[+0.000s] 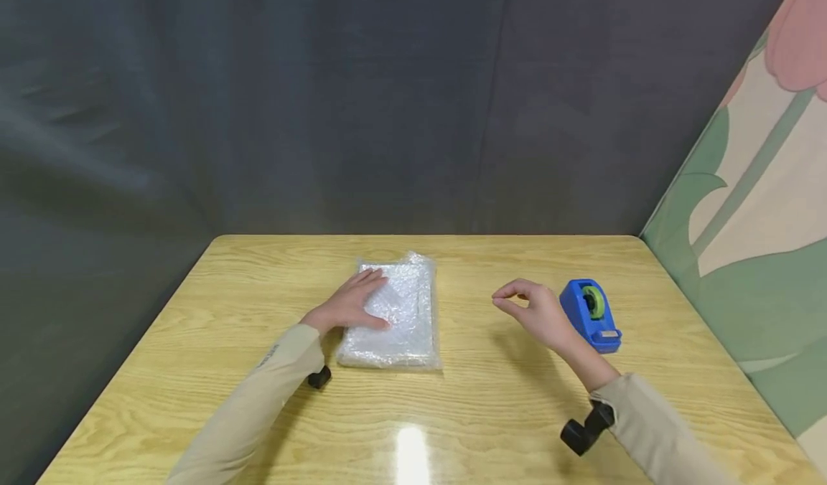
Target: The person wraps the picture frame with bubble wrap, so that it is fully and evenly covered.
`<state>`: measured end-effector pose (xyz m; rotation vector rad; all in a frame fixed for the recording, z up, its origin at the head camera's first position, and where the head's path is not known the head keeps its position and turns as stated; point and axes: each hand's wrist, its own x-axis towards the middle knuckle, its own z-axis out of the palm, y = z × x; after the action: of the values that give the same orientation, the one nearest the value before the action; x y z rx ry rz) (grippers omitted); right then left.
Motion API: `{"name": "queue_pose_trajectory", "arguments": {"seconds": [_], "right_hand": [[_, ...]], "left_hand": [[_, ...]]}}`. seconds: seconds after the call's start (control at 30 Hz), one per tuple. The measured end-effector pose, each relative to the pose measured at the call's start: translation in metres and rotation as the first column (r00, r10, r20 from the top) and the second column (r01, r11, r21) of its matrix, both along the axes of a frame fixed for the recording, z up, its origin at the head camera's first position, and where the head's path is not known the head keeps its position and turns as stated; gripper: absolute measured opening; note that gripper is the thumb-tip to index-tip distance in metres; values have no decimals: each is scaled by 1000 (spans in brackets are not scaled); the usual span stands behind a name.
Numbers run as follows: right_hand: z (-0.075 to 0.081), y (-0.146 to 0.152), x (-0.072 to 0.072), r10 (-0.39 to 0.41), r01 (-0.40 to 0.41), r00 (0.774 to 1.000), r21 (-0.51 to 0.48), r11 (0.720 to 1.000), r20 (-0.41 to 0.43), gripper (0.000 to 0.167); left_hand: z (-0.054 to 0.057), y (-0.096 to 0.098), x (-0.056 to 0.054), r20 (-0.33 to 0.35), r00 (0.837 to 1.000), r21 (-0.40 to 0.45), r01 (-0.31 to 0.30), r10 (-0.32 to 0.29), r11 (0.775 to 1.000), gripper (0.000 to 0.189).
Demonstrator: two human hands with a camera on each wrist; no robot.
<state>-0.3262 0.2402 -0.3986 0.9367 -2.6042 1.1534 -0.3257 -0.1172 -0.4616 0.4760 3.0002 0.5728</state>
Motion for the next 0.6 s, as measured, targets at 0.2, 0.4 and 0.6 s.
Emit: {"name": "queue_pose_trajectory", "arguments": {"seconds": [0.2,0.4,0.6], "right_hand": [[0,-38,-9,58,-58,998,-22,998,15,9],[0,-75,-13,133,-131,990,-32,991,48,7],[-1,-102,-19,230,-227,971,-46,973,68,8]], "left_hand": [[0,0,0,0,1000,6,-2,2,1000,99],[-1,0,-1,4,1000,-4,-5,5,1000,99],[2,1,0,23,1000,-3,-15,15,1000,100]]}}
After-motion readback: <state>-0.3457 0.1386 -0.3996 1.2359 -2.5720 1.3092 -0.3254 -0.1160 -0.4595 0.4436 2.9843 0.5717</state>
